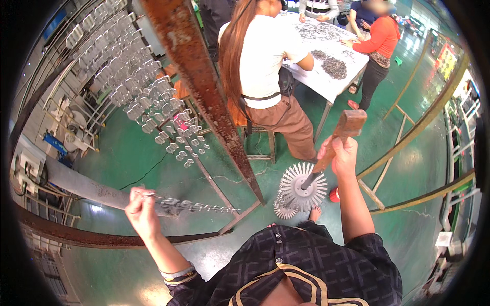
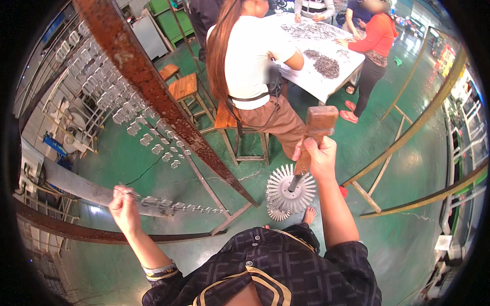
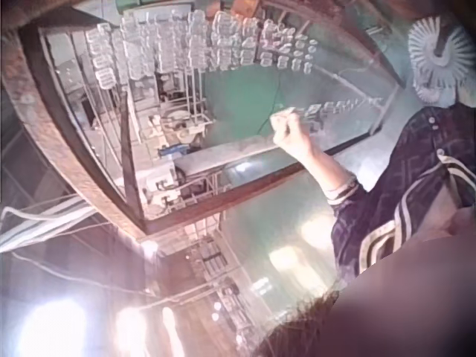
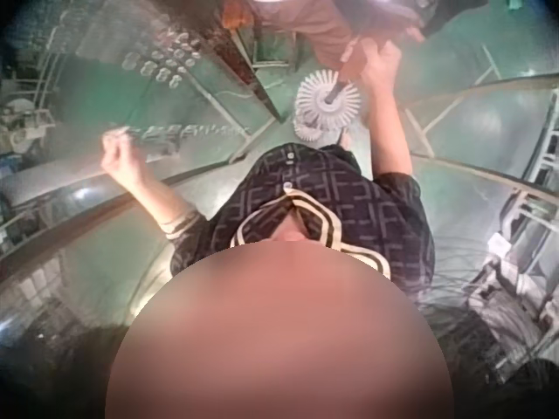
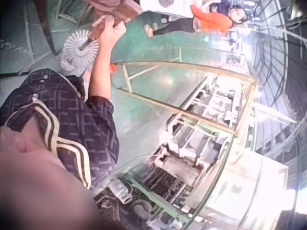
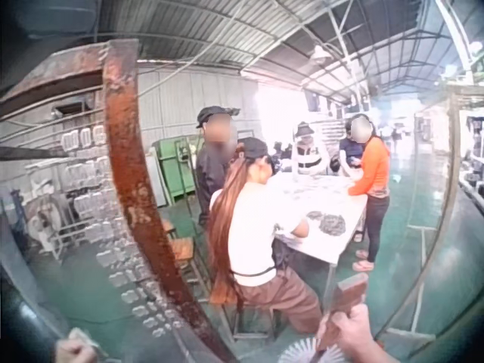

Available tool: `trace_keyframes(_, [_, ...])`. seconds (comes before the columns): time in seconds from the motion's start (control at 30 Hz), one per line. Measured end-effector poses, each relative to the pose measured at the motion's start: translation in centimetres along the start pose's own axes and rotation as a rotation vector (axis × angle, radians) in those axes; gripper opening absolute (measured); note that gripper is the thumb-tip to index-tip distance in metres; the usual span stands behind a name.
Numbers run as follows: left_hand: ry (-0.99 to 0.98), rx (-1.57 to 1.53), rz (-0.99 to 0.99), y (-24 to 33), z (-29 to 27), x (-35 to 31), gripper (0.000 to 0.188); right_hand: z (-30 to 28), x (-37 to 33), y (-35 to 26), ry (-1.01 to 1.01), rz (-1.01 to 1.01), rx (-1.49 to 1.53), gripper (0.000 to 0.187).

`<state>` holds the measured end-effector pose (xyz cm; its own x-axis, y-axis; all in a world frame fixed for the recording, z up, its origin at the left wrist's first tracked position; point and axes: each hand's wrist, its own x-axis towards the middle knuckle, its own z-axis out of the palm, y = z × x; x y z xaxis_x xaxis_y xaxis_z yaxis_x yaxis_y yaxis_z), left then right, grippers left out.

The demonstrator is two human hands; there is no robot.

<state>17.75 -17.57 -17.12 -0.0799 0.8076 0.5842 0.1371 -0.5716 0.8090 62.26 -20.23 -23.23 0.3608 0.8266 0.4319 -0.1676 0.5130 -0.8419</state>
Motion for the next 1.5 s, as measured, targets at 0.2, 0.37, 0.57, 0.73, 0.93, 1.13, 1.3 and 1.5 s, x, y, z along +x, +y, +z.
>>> trace_keyframes(0.2, [-0.121, 0.029, -0.163, -1.0, 4.2, -5.1, 0.011, 0.2, -0.5, -0.1, 0.062, -0.033, 0.044, 0.033])
trace_keyframes(0.37, [-0.204, 0.005, -0.223, -3.5, 7.6, -8.3, 0.012, 0.9, -0.4, -2.0, 0.074, -0.081, 0.001, 0.031])
trace_keyframes(0.57, [-0.287, -0.218, -0.337, -7.9, 10.6, -13.6, 0.014, 3.3, 0.4, -6.0, 0.136, -0.119, -0.047, 0.031])
trace_keyframes(0.73, [-0.368, -0.192, -0.260, -10.9, 12.7, -16.8, 0.013, 5.2, 1.6, -9.7, 0.131, -0.151, -0.070, 0.033])
trace_keyframes(0.93, [-0.470, -0.173, -0.275, -11.4, 14.6, -18.1, 0.015, 7.0, 2.9, -13.1, 0.192, -0.166, -0.024, 0.033])
trace_keyframes(1.13, [-0.545, -0.193, -0.209, -11.9, 16.4, -18.6, 0.015, 7.1, 3.6, -14.1, 0.152, -0.153, 0.014, 0.032])
trace_keyframes(1.3, [-0.567, -0.217, -0.238, -12.4, 17.2, -19.2, 0.014, 7.3, 3.8, -14.5, 0.138, -0.146, 0.023, 0.031])
trace_keyframes(1.5, [-0.592, -0.188, -0.228, -12.1, 17.6, -19.1, 0.012, 7.2, 4.2, -14.4, 0.119, -0.142, 0.011, 0.030])
